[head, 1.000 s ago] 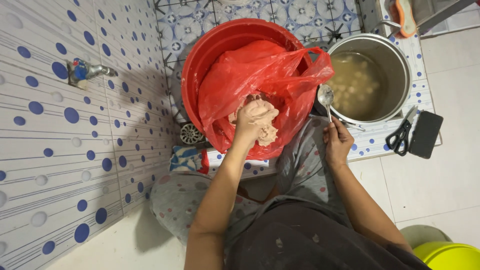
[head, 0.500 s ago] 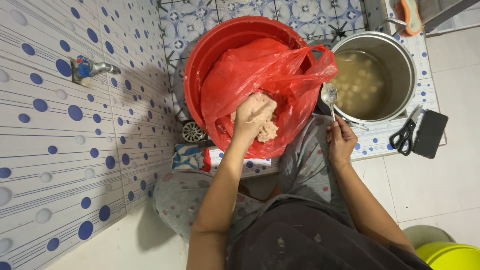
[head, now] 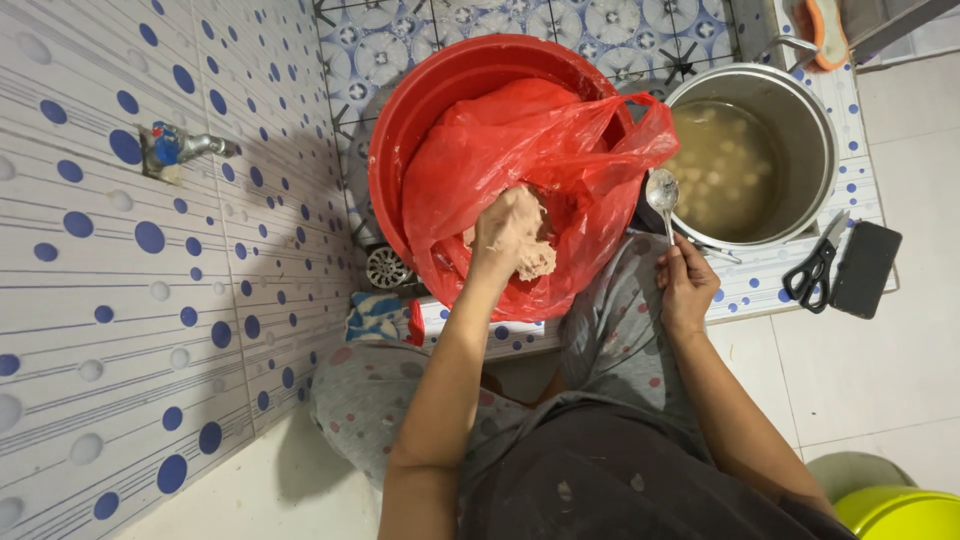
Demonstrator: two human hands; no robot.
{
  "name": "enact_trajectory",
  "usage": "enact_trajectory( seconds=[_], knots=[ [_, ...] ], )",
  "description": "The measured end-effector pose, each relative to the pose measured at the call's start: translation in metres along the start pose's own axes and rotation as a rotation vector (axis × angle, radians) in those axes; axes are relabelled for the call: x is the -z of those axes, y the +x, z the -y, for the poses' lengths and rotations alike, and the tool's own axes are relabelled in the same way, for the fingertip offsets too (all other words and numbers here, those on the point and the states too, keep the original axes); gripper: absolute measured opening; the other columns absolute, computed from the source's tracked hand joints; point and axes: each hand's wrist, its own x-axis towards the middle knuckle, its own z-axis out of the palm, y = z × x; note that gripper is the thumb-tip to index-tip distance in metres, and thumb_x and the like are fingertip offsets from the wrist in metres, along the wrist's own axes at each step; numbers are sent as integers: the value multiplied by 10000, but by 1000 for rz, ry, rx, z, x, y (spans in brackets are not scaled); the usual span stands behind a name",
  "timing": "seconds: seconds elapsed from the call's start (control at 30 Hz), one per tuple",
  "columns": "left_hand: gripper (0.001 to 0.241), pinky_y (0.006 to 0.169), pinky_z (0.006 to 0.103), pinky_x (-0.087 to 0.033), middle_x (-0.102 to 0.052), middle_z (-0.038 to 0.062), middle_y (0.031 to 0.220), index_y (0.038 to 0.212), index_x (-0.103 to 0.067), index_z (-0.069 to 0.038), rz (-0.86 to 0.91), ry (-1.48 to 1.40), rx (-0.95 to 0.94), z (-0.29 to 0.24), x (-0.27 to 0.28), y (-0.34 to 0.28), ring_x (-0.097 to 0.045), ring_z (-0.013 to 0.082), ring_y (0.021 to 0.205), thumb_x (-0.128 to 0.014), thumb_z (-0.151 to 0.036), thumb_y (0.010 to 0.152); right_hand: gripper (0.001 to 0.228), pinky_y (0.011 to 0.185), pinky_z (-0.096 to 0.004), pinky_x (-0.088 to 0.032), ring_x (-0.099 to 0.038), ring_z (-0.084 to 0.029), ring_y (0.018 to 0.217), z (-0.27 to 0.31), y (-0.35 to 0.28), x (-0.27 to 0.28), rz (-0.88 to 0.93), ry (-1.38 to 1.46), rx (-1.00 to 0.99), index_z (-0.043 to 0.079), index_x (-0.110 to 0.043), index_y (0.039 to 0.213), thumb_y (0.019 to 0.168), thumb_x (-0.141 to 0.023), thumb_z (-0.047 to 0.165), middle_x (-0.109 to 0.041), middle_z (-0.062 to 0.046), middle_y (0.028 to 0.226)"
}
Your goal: Making meatballs by scooping meat mixture from a plastic bag into a pot of boiling water using a spoon.
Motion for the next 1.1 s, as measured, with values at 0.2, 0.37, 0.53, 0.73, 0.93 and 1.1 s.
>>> enact_trajectory(
  seconds=[0.2,0.37,0.53,0.73,0.93,1.1],
  knots=[
    [332,864,369,-626,-766,205,983,1118,-715,-1,24,67,80,-17,-13,5,-745,228,941,-872,-62,832,242,442,-261,-422,-486,-118,448,-1,1,0,-3,7,-22,-45,-688,1271,1057,-579,-24,-587,-153,730],
    [214,701,335,-591,-708,98,681,818,-705,-36,-57,320,58,-10,-17,-4,-659,109,699,-899,-38,727,233,438,-271,-428,-477,-115,436,-1,0,-1,-15,27,-46,-41,-693,1257,1053,-581,-22,-593,-154,722],
    [199,719,326,-570,-640,42,672,812,-678,-96,20,224,76,-4,-14,7,-632,103,686,-874,-108,778,219,447,-250,-420,-438,-107,459,13,5,6,-79,164,-152,0,-690,1249,1052,-596,18,-602,-136,739],
    [185,877,369,-551,-702,134,893,1034,-693,-48,78,105,91,6,-11,20,-674,196,893,-774,-167,918,226,450,-252,-395,-447,-106,472,50,15,7,-112,127,-137,9,-686,1279,1071,-603,35,-622,-140,768],
    [235,745,317,-600,-721,121,770,867,-689,-20,-58,269,40,21,-14,25,-693,145,743,-889,-9,743,240,468,-280,-398,-406,-116,489,91,17,-21,27,128,-65,-34,-673,1289,1069,-577,-28,-596,-184,775],
    [249,617,303,-555,-657,30,584,717,-679,-106,-71,402,63,13,-16,25,-600,70,581,-911,-190,752,241,456,-304,-390,-372,-120,477,105,20,-44,101,197,-61,-59,-668,1277,1049,-588,-49,-596,-209,758]
  ],
)
